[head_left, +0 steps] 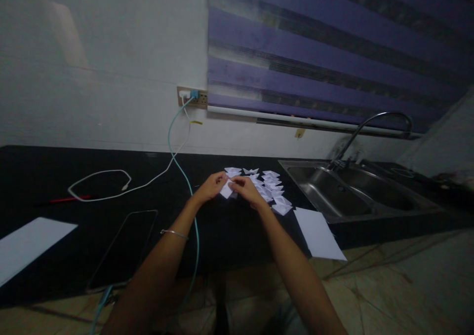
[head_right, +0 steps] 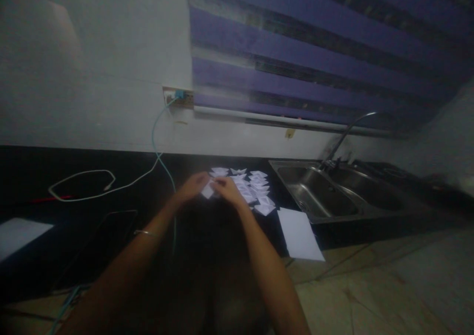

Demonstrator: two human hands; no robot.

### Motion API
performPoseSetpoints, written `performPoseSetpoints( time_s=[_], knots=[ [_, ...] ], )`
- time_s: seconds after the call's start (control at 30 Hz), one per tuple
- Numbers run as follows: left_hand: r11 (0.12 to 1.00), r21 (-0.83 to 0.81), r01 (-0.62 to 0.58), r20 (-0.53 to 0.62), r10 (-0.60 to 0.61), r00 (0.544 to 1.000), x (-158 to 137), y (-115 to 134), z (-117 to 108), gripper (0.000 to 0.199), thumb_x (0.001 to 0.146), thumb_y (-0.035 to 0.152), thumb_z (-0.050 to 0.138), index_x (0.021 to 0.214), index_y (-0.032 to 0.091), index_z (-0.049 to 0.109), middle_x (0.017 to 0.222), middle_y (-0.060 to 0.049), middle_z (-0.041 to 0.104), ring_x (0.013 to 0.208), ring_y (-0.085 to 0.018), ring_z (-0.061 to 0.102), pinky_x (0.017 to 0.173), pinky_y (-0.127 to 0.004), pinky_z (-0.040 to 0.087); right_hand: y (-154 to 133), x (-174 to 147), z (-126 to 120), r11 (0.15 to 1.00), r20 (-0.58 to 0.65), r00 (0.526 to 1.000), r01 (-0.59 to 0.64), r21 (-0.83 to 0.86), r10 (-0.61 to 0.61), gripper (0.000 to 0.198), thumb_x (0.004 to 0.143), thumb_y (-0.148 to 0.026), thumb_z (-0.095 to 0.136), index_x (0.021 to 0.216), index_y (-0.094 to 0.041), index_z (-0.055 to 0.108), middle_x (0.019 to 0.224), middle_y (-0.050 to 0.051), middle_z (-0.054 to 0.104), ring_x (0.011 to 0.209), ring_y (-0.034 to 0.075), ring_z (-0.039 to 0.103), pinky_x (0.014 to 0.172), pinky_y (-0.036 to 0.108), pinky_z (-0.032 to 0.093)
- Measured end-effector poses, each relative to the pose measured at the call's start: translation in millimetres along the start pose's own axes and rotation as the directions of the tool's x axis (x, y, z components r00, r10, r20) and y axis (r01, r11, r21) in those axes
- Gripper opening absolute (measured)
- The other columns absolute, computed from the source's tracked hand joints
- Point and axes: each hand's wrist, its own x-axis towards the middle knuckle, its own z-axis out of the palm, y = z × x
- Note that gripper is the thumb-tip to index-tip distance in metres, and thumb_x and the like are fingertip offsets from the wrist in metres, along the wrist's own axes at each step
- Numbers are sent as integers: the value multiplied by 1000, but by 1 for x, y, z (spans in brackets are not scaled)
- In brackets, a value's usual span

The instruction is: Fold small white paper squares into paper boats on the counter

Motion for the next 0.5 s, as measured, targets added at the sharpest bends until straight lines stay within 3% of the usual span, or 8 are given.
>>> performPoseSetpoints(
  time_s=[0.13, 0.2, 0.33, 0.4, 0.5],
  knots=[
    [1000, 29, -11, -257, 18, 966, 6, 1, 1, 31, 92, 41, 50, 73, 17, 51, 67, 3, 50, 62, -11, 47, 55, -21, 38, -2, 3, 7, 973, -151, 986, -38, 226, 73, 43, 64, -31, 81, 101, -20, 62, 76, -2, 63, 67, 13, 59, 66, 27, 51],
    [1000, -6, 6, -313, -8, 950, 6, 3, 2, 29, 92, 41, 50, 74, 18, 51, 65, 3, 51, 60, -10, 48, 54, -20, 38, -1, 5, 8, 965, -186, 981, -4, 261, 54, 42, 62, -30, 82, 96, -20, 61, 73, -4, 61, 64, 12, 59, 65, 28, 52],
    [992, -128, 15, -245, -46, 969, 4, 5, 1, 21, 89, 37, 55, 96, 18, 55, 66, 5, 54, 53, -9, 51, 50, -19, 40, 4, 8, 3, 984, -288, 958, 54, 172, -2, 30, 68, -35, 77, 91, -19, 66, 82, 1, 64, 68, 14, 61, 63, 28, 54],
    [982, -188, 2, -187, -38, 982, 3, 4, 0, 28, 85, 35, 62, 107, 18, 56, 70, 4, 58, 53, -9, 54, 53, -19, 44, 6, 8, -1, 991, -347, 938, 59, 119, -14, 30, 72, -38, 74, 94, -19, 69, 86, 4, 66, 68, 16, 62, 60, 29, 55],
    [975, -224, 5, -112, -31, 993, 2, 2, -2, 31, 79, 31, 69, 104, 16, 61, 79, 0, 64, 57, -9, 59, 56, -22, 49, 5, 7, -5, 994, -398, 917, 60, 87, -21, 33, 75, -42, 72, 99, -18, 71, 90, 6, 68, 66, 17, 62, 54, 29, 55]
  ],
)
